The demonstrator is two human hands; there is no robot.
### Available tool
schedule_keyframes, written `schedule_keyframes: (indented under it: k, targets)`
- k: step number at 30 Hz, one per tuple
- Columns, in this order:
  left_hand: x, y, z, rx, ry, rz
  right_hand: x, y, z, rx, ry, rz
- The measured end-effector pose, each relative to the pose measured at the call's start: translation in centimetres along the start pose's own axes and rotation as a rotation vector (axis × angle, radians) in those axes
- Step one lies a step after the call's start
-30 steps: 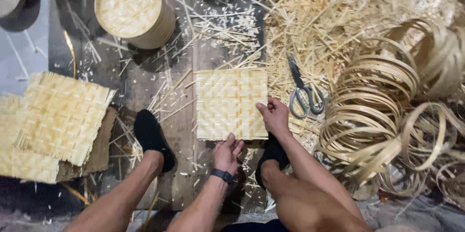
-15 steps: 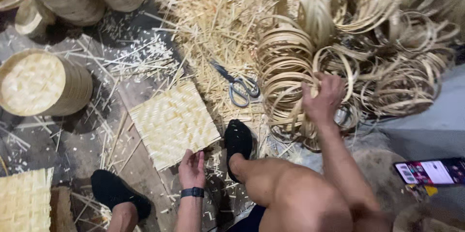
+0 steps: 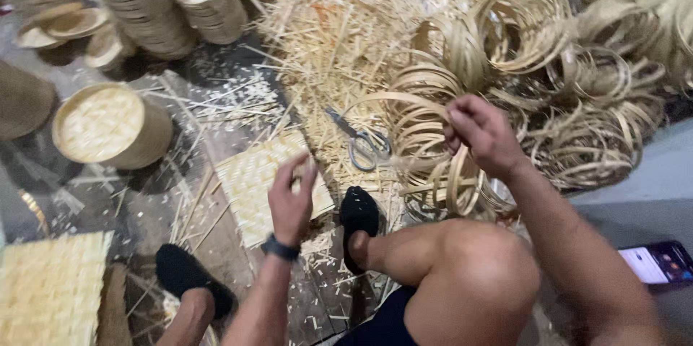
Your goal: The person assembles a circular bamboo lid by placing a woven mat over a wooden form, securing a flexible bamboo ring around it, and trimming the excess material with scissors.
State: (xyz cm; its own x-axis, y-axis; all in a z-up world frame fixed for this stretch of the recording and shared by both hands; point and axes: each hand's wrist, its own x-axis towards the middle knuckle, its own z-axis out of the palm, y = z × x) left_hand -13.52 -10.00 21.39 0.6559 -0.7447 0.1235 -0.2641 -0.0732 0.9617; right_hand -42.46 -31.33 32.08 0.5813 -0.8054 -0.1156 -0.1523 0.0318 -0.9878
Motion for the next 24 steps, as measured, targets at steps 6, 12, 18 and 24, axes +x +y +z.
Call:
schedule_keyframes:
  k: [6, 12, 18, 24]
  targets:
    - [4.7, 6.6, -5.0, -1.084, -0.233, -0.489, 5.3, -5.9, 7.7, 0.223, -0.283, 0.131]
    - [3.0, 5.0, -8.4, -1.307, -0.21, -0.546, 5.7, -7.7, 13.1, 0.122, -0.365, 0.212]
    - [3.2, 5.6, -11.1, -0.942, -0.257, -0.668, 5.2, -8.8, 16.3, -0.301, -0.402, 0.225]
    - [4.1, 4.3, -11.1, -0.92, -0.163, -0.741, 6.2, -5.7, 18.0, -0.013, -0.377, 0.324]
